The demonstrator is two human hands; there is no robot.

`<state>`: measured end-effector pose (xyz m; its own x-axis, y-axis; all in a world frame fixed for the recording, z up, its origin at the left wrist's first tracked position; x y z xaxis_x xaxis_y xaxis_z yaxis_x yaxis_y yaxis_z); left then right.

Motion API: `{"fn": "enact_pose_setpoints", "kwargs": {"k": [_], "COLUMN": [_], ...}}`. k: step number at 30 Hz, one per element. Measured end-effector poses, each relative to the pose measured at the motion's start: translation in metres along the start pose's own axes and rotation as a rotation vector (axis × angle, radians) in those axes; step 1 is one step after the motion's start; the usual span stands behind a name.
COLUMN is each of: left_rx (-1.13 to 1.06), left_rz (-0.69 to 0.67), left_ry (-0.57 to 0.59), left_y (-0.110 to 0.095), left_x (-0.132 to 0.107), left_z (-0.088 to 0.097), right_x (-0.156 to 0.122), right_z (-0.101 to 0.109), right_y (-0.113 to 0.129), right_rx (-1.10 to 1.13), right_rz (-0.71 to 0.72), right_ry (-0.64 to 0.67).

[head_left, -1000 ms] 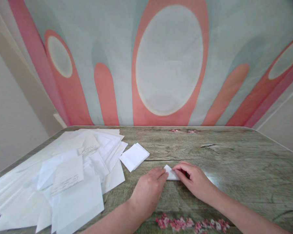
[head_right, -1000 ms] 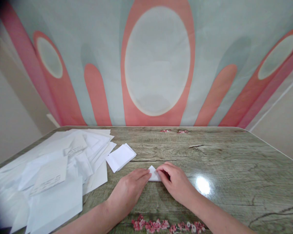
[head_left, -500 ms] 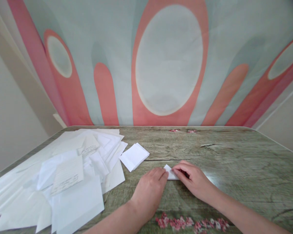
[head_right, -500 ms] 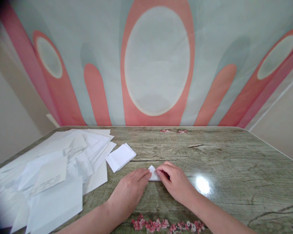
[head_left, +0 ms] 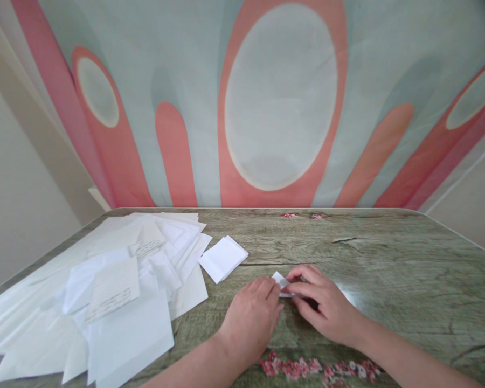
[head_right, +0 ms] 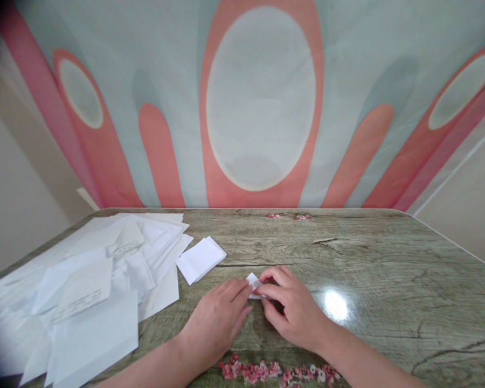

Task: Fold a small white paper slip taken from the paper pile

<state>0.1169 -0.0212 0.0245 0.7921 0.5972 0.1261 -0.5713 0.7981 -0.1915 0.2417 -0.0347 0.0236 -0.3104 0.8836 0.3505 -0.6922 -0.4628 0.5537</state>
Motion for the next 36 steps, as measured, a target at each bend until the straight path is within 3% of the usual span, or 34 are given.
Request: {"fn": "enact_pose_setpoints", "kwargs": {"k": [14, 36], "left_rx": [0.030, 0.086], "left_rz": [0.009, -0.011], "left_ry": [0.022, 0.042], "left_y": [-0.002, -0.003], "left_x": [0.000, 0.000], "left_z": [-0.005, -0.007], "right_x": [-0.007, -0.013], "right_z": [-0.004, -0.009], "right_y": [0.009, 0.014], "right_rx": [-0.253, -0.507], "right_rz": [0.147, 0.132], "right_ry": [0.063, 0.103]}}
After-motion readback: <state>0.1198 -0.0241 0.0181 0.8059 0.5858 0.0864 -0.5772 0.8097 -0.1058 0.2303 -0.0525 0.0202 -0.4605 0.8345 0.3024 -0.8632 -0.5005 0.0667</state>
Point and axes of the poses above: each hand's wrist, its own x-axis towards the middle knuckle, its own z-axis out of the back of the hand, y = z × x, the point moved 6 cm from there along x, towards the middle knuckle, and after that the axes turned 4 degrees about -z, right-handed, at the moved point
